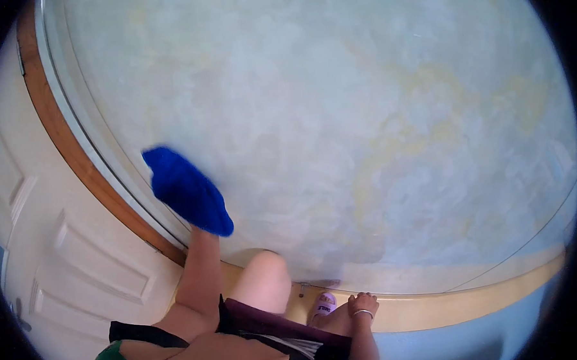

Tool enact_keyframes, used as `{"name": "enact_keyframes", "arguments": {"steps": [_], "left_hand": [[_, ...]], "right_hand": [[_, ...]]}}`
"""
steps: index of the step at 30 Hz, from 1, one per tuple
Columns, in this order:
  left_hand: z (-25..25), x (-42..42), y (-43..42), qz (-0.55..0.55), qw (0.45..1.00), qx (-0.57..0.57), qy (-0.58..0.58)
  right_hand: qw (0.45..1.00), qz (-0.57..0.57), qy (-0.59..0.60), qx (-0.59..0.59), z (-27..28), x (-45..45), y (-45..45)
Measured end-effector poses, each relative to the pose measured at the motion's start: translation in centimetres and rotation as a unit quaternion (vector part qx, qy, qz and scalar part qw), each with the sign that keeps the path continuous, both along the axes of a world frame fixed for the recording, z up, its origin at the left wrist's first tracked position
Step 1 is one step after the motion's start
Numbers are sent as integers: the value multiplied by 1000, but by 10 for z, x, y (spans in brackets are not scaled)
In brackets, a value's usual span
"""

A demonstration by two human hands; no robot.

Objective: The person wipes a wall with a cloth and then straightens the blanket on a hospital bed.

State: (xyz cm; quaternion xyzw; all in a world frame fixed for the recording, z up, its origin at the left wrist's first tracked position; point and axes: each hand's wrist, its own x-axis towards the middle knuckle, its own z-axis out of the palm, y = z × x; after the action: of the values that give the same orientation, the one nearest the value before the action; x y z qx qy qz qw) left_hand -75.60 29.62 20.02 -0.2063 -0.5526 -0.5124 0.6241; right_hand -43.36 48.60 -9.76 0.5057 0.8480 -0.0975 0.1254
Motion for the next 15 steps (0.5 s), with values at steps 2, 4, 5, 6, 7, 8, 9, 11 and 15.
{"name": "enact_keyframes", "arguments": {"steps": [2, 4, 5, 6, 7, 8, 9, 11, 15], "left_hand": [[56, 0, 29, -268, 950, 143, 76], [110, 12, 27, -31, 987, -44, 151], [139, 22, 41, 36, 974, -6, 225], [158, 29, 67, 103, 949, 32, 296], [158, 40, 83, -44, 962, -28, 268], [158, 60, 103, 27, 962, -49, 268], [143, 85, 117, -17, 959, -119, 256], [95, 126, 151, -92, 943, -184, 262], [-66, 152, 162, -218, 789, -445, 363]], "right_hand": [[1000, -2, 5, 0, -2, 0, 2], [1000, 8, -7, -3, -2, -2, 4], [1000, 7, -9, -4, 0, -3, 4], [1000, 7, -6, -13, 4, -4, 3], [1000, 7, -4, -21, 6, -3, 2], [1000, 6, -6, -19, 5, -1, 2], [1000, 6, -5, -11, 1, -2, 2], [1000, 3, -3, -4, -3, -3, 4], [1000, -10, 15, -5, 2, 2, 1]]}}
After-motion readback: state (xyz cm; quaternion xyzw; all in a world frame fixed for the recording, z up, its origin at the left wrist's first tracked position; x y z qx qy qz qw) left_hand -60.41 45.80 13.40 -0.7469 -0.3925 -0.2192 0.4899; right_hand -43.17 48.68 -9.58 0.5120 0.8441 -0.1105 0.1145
